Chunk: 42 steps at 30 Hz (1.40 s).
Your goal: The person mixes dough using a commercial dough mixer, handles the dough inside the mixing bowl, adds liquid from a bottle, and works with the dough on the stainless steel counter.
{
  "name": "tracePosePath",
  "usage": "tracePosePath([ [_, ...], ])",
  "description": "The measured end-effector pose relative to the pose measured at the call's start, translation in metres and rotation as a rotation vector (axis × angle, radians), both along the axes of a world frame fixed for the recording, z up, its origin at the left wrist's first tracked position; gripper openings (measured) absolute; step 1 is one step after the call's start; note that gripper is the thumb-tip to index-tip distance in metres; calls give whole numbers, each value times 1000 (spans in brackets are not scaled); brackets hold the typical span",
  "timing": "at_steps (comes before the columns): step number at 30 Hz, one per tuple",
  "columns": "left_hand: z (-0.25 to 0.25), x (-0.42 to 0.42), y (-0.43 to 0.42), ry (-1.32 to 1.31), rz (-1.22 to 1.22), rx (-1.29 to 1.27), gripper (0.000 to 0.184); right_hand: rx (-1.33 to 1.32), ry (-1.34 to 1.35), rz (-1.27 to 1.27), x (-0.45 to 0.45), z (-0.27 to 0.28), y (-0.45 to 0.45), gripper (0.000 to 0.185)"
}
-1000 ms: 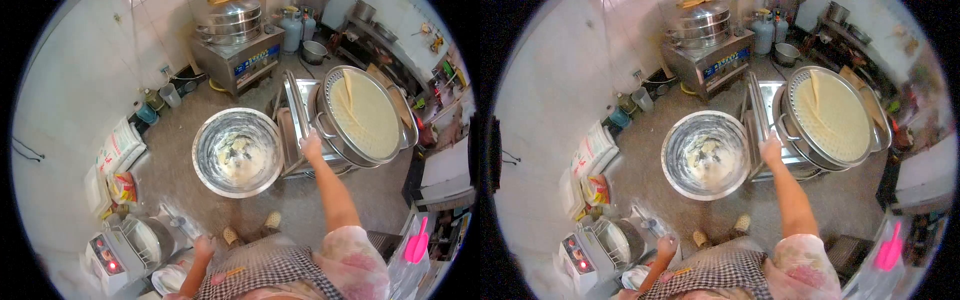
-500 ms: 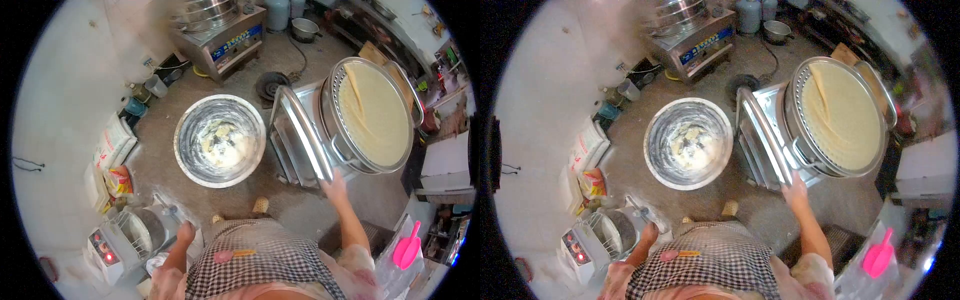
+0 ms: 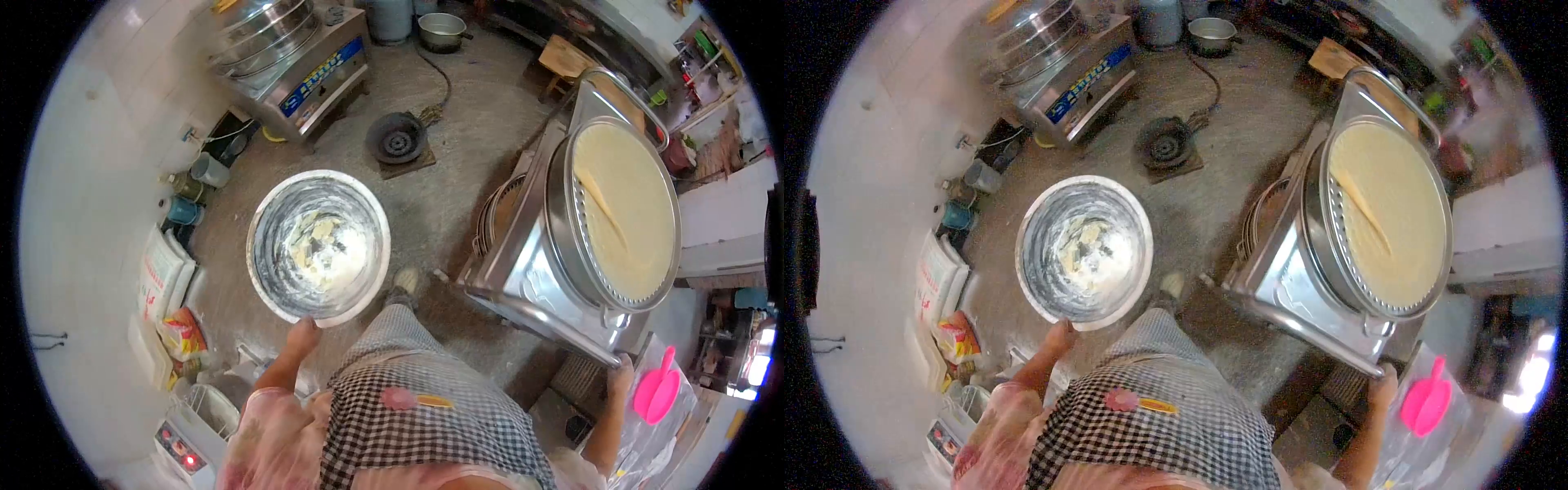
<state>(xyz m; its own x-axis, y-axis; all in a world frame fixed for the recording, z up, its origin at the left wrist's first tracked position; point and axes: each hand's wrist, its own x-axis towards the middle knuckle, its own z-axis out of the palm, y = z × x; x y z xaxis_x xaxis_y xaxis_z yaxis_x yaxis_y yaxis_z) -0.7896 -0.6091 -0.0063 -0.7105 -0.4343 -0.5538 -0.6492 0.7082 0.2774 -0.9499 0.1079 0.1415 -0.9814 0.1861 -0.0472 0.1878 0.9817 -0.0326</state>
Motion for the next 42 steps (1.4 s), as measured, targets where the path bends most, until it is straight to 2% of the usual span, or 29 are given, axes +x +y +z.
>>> tracePosePath([
  [2, -20, -23, -8, -9, -14, -1, 18, 90, 58, -103, -3, 0, 20, 34],
  [4, -8, -64, -10, -36, 31, 29, 25, 137, 82, -213, -13, 6, 33, 37],
  [6, 5, -116, -5, -76, 75, -10, 28, 362, -98, -353, -20, 4, 68, 41],
  [8, -26, -146, -24, -16, -67, -71, 27, 569, -236, -317, -11, -7, 117, 38],
  [10, -31, -190, -36, -7, -238, -83, 25, 399, -343, -626, -50, 34, 92, 40],
  [11, -49, -207, -42, 43, -46, -29, 24, 485, -278, -613, -57, 34, 109, 40],
  [12, -60, -230, -50, 176, -250, -116, 21, 570, -208, -593, -58, 29, 142, 41],
  [13, -73, -253, -56, 242, -285, -109, 19, 645, -132, -573, -68, 19, 171, 42],
  [14, -64, -290, -56, 303, -322, -106, 16, 542, -64, -543, -104, 30, 163, 42],
  [16, -44, -355, -47, 316, -157, -118, 15, 342, 44, -486, -169, 62, 147, 43],
  [18, -35, -412, -47, 334, -19, 38, 16, 457, 201, -114, -224, 63, 160, 40],
  [20, -16, -457, -34, 345, 52, 119, 16, 252, 35, -416, -323, 122, 22, 37],
  [22, 24, -495, -17, 354, 68, 107, 16, 180, 111, -335, -379, 121, 10, 35],
  [27, 30, -526, -15, 229, -31, 78, 14, -55, 192, -250, -483, 121, -34, 33],
  [29, 34, -535, -11, 224, -33, 37, 14, -3, 212, -208, -522, 113, -24, 34],
  [30, 35, -541, -9, 175, -13, 17, 15, 20, 224, -189, -542, 106, -19, 34],
  [32, 32, -554, -6, 83, 29, -23, 17, -137, 266, -209, -588, 105, -20, 34],
  [33, 20, -555, -9, 117, 4, -28, 16, -216, 281, -217, -614, 103, -19, 34],
  [36, 36, -589, 7, 126, 135, -26, 15, -215, 185, -67, -699, 82, 3, 34],
  [37, 32, -603, 9, 92, 146, -17, 16, -298, 291, -3, -727, 74, 0, 33],
  [38, 5, -602, -1, 238, -10, -65, 18, -347, 299, 21, -760, 71, -11, 32],
  [39, -14, -609, -9, 196, 190, 212, 22, -392, 299, 49, -792, 71, -26, 31],
  [40, -15, -621, -8, 142, 252, 260, 27, -431, 291, 80, -822, 72, -38, 31],
  [41, -18, -632, -6, 88, 315, 303, 33, -244, 300, 205, -857, 62, -36, 29],
  [42, -19, -644, -5, 32, 378, 342, 39, -297, 307, 312, -888, 61, -54, 30],
])
